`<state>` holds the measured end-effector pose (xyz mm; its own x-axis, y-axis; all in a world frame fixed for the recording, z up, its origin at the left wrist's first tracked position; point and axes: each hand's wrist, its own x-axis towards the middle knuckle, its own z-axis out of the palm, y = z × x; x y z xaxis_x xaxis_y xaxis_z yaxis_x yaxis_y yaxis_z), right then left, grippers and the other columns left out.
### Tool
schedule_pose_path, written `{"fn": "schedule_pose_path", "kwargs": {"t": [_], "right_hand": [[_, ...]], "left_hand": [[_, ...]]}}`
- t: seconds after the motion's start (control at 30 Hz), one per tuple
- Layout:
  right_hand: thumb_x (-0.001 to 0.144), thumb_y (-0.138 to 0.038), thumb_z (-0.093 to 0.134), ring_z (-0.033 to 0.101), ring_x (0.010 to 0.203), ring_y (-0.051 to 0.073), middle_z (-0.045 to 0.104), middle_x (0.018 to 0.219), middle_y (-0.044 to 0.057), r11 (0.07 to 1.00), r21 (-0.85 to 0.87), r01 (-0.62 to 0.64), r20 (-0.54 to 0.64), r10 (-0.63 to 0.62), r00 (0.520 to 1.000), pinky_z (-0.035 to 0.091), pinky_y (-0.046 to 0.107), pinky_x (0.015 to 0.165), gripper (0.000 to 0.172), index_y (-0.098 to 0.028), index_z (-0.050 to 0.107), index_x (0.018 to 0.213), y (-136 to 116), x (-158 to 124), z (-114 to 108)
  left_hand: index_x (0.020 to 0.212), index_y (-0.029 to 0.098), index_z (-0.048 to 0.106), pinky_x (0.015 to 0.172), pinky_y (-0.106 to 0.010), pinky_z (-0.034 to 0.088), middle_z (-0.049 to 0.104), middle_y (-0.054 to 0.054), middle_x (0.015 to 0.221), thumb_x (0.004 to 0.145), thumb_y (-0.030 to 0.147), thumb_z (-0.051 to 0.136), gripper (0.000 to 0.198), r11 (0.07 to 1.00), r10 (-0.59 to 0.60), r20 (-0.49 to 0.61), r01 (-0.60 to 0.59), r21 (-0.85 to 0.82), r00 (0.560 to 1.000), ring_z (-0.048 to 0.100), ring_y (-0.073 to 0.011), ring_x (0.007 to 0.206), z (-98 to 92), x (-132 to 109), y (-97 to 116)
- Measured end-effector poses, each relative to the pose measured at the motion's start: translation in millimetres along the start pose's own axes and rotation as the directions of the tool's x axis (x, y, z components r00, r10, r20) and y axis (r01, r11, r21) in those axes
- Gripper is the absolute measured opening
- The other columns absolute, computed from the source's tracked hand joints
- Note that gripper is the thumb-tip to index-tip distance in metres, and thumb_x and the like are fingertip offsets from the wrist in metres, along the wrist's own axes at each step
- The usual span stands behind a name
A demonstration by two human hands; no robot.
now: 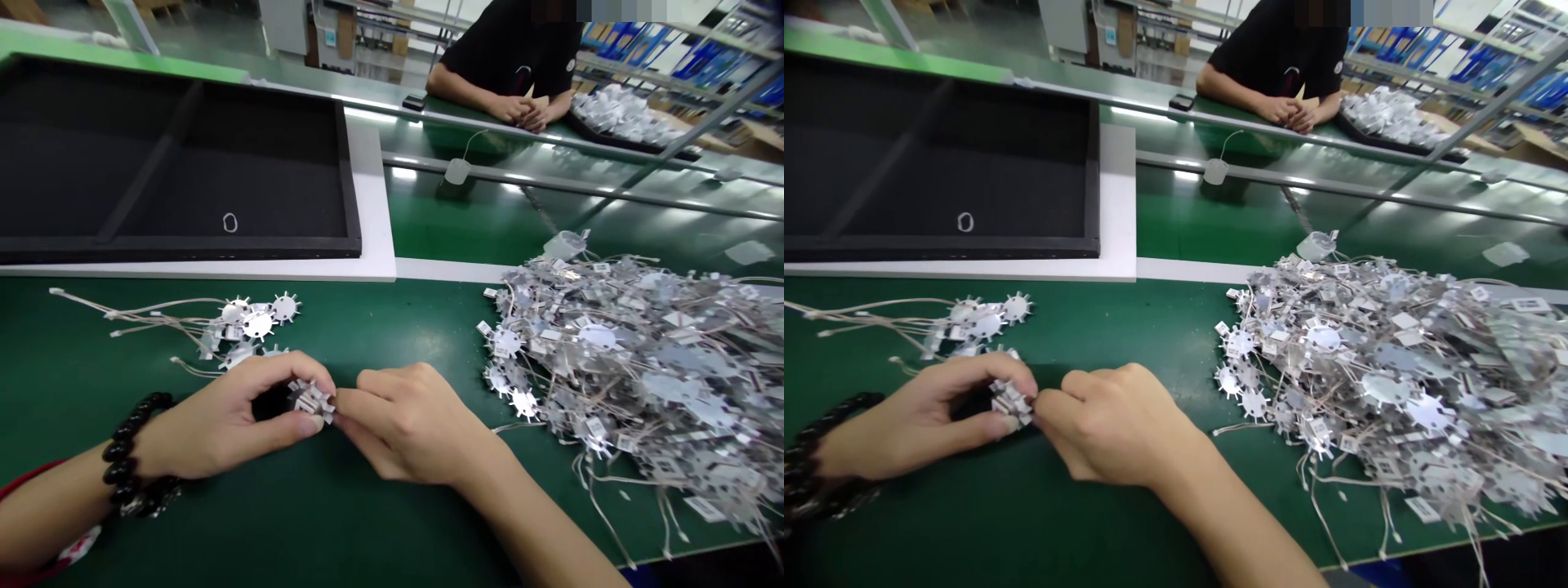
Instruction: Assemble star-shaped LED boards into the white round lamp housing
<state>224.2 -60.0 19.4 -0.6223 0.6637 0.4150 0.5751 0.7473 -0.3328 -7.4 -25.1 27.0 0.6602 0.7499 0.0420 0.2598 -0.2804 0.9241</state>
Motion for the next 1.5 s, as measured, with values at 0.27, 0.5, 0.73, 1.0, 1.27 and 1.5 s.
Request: {"fn": "schedule_pose_path", "kwargs": {"t": [0.27,0.5,0.73,1.0,1.27,1.5], "right_hand": [[0.103,-0.022,0.044,0.036,0.052,0.011,0.049,0.063,-0.003,1.0,0.016,-0.007,-0.003,0.007,1.0,0.021,0.028,0.048,0.033,-0.017,0.06,0.075,0.2,1.0,-0.1],[0.105,-0.025,0.042,0.04,0.052,0.011,0.053,0.064,-0.003,1.0,0.026,-0.01,0.005,0.01,1.0,0.022,0.029,0.047,0.036,-0.016,0.063,0.076,0.3,1.4,-0.3],[0.106,-0.025,0.041,0.045,0.053,0.011,0.056,0.065,-0.003,1.0,0.017,-0.017,0.026,0.017,1.0,0.023,0.03,0.048,0.037,-0.017,0.062,0.078,1.0,1.2,0.5],[0.105,-0.023,0.041,0.049,0.055,0.012,0.06,0.069,-0.002,0.999,0.028,-0.026,0.061,0.024,0.998,0.024,0.031,0.049,0.03,-0.017,0.065,0.088,3.1,-0.2,1.2],[0.105,-0.023,0.041,0.05,0.056,0.012,0.061,0.07,-0.001,0.999,0.02,-0.038,0.085,0.036,0.996,0.023,0.031,0.049,0.03,-0.017,0.064,0.086,3.2,-0.4,2.0],[0.105,-0.023,0.041,0.049,0.056,0.012,0.061,0.069,-0.001,0.999,0.029,-0.038,0.096,0.036,0.995,0.023,0.031,0.05,0.03,-0.017,0.064,0.086,3.4,0.0,1.5]], "left_hand": [[0.104,0.026,0.069,0.08,-0.022,0.054,0.07,0.001,0.09,0.091,0.026,0.066,0.014,0.997,0.013,0.02,-0.015,0.072,1.0,0.065,-0.014,0.082,-3.3,1.3,-5.2],[0.108,0.028,0.069,0.083,-0.02,0.052,0.07,0.003,0.094,0.093,0.026,0.064,0.016,0.994,0.028,0.026,-0.031,0.101,0.999,0.065,-0.013,0.085,-2.2,-1.4,-4.1],[0.108,0.028,0.069,0.082,-0.019,0.051,0.07,0.003,0.094,0.094,0.023,0.062,0.016,0.998,0.021,0.028,-0.023,0.066,0.999,0.066,-0.012,0.086,-1.6,-0.9,-3.8],[0.104,0.025,0.069,0.08,-0.02,0.05,0.07,0.003,0.093,0.093,0.022,0.064,0.012,0.997,0.001,0.034,-0.003,0.071,0.999,0.065,-0.0123,0.084,-2.5,0.6,-1.4],[0.107,0.026,0.067,0.08,-0.02,0.051,0.071,0.003,0.094,0.095,0.023,0.062,0.013,0.992,0.023,0.069,-0.032,0.122,0.997,0.065,-0.012,0.085,-3.7,0.7,-3.2],[0.106,0.025,0.068,0.082,-0.019,0.05,0.071,0.003,0.094,0.094,0.022,0.063,0.013,0.994,0.009,0.039,-0.014,0.107,0.999,0.065,-0.0119,0.086,-1.5,0.6,-0.1]]}}
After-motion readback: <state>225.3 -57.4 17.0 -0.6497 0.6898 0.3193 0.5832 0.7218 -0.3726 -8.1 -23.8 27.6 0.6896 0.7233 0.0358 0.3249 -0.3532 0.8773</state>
